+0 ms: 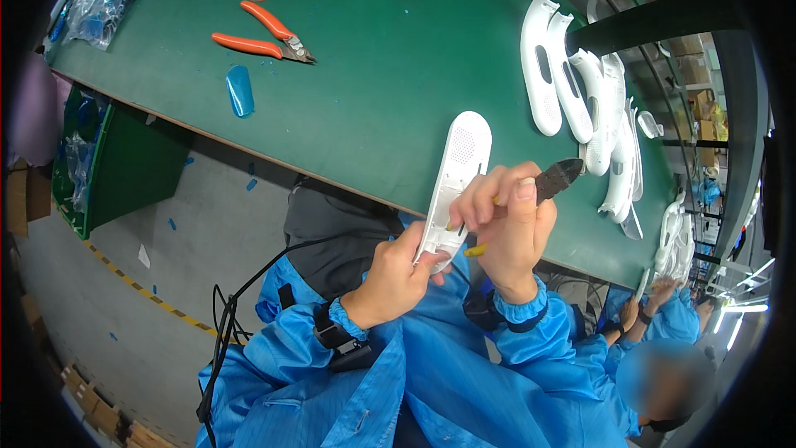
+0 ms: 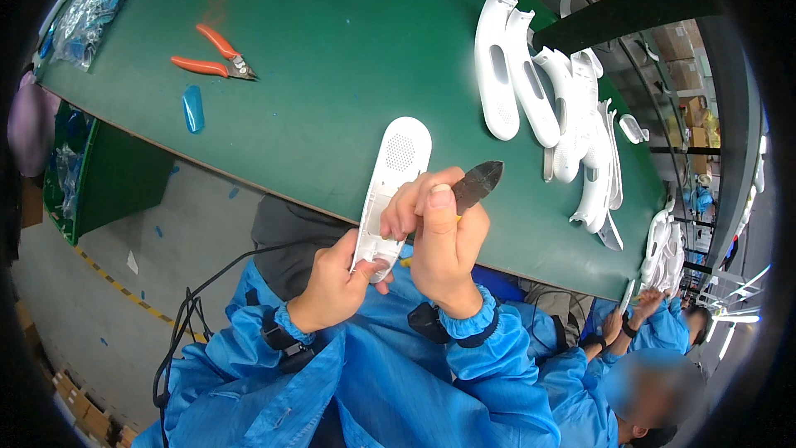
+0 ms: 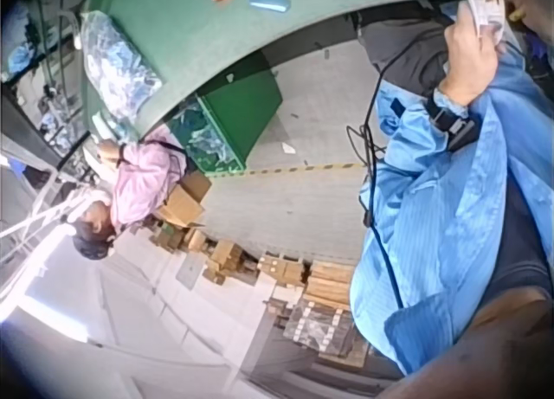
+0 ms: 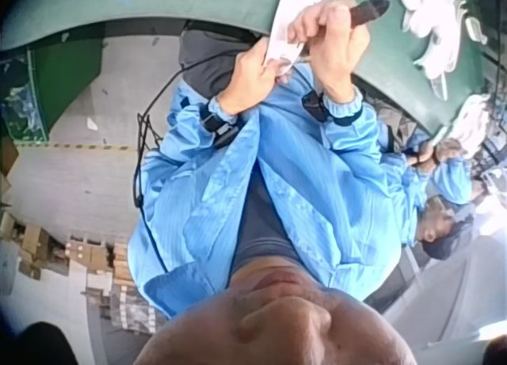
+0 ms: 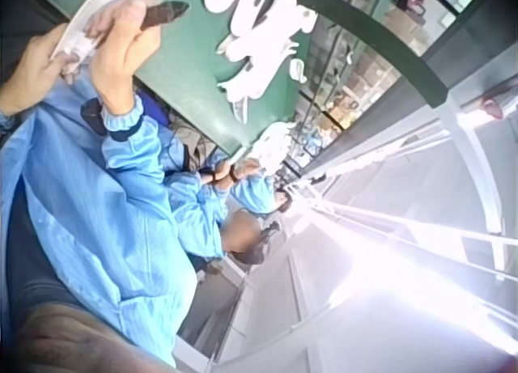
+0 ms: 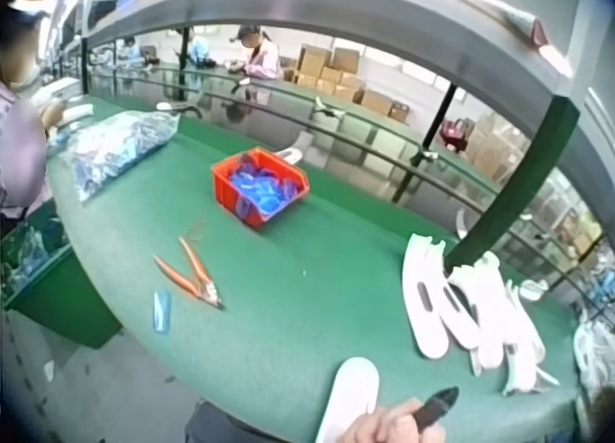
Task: Manually assemble and trim plastic components for a product using pliers and manual dexterity.
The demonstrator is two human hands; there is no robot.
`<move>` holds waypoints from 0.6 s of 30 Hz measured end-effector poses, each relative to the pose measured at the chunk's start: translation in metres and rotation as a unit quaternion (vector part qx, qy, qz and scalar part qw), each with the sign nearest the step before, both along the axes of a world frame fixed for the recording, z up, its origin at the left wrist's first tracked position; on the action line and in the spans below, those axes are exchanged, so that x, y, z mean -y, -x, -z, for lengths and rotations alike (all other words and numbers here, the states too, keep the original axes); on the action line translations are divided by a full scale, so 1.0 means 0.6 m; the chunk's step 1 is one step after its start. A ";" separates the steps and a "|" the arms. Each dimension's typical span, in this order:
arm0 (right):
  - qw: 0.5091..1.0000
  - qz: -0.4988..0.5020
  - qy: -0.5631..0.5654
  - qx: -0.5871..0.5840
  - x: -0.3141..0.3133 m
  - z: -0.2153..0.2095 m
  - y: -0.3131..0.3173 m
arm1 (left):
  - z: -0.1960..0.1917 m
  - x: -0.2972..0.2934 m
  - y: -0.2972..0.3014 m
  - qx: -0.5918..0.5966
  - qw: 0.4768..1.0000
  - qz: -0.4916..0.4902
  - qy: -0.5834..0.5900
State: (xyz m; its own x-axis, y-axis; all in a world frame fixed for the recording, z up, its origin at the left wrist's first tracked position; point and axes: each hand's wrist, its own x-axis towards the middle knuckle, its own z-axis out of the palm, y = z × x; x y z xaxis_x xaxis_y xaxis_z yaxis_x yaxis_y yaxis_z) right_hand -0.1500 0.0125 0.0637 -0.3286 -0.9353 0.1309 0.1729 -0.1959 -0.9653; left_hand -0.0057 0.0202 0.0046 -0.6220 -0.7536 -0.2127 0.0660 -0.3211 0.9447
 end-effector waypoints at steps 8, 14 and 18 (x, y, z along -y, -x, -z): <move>1.000 -0.006 -0.008 0.019 0.000 0.005 0.003 | 0.004 0.000 -0.002 -0.002 1.000 0.002 0.001; 0.999 -0.005 -0.014 0.047 -0.002 0.006 0.007 | 0.002 0.001 -0.002 -0.002 1.000 0.003 -0.005; 0.999 -0.006 -0.015 0.041 -0.003 0.008 0.009 | 0.005 0.003 -0.001 -0.001 1.000 0.011 -0.006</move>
